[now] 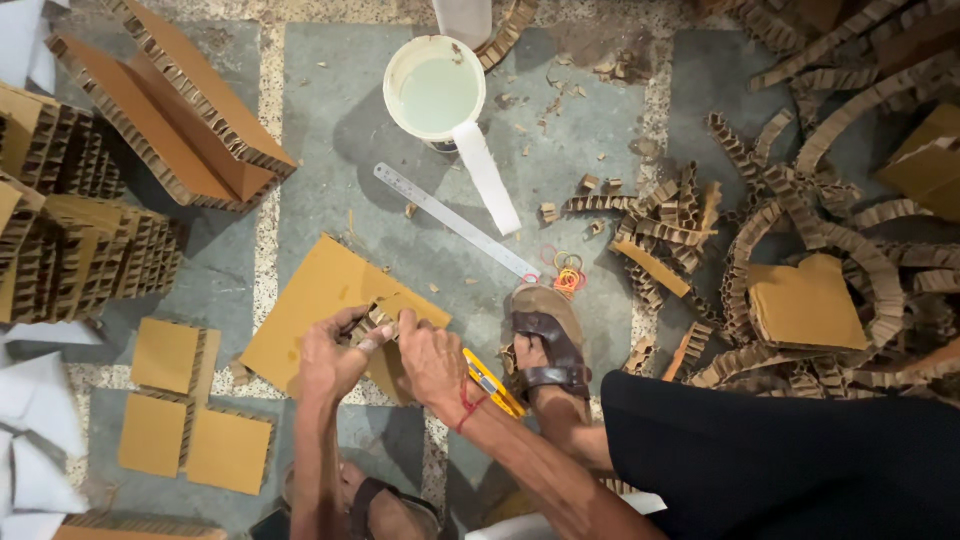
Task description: The person assembles a small cardboard box by applying glue to the edges of a flat sheet and folding the flaps into a cube shape. They then secure the box by wrapping a rubber band around it.
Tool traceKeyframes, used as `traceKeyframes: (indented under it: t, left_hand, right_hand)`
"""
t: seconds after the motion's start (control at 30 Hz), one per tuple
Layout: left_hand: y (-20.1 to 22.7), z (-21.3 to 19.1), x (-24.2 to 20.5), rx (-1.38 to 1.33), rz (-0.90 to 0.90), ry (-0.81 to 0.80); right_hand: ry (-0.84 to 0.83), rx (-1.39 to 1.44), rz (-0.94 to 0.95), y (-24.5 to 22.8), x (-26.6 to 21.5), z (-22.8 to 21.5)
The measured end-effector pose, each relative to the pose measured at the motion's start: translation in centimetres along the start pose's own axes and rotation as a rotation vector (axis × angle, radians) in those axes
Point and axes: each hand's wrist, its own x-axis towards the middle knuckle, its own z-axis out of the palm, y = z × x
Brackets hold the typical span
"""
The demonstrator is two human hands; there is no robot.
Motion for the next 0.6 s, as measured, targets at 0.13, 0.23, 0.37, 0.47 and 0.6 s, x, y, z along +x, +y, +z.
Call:
traceKeyframes:
  t: [0.13, 0.23, 0.37, 0.47, 0.6]
  left_hand:
    - [0.7, 0.1, -0.6, 0.043, -0.019, 0.018]
    - [0.8, 0.5, -0.4, 0.074, -0.031, 0.057]
    - [0.3, 0.9, 0.0, 0.060, -0.030, 0.069]
    - [0.1, 1.0, -0.1, 0.007, -0.068, 0.087]
    - [-0.2, 1.3, 0.0, 0.101, -0.032, 0.109]
  right_hand:
    - [-0.004, -0.017, 0.016, 0.2, 0.2, 0.7]
    - [0.029, -0.023, 0.000, 0.4, 0.2, 1.1]
    - [0.014, -0.019, 0.004, 0.3, -0.1, 0.8]
    - [0.043, -0.032, -0.007, 0.0, -0.1, 0.4]
    - [0.035, -0.015, -0.001, 0.0, -0.1, 0.3]
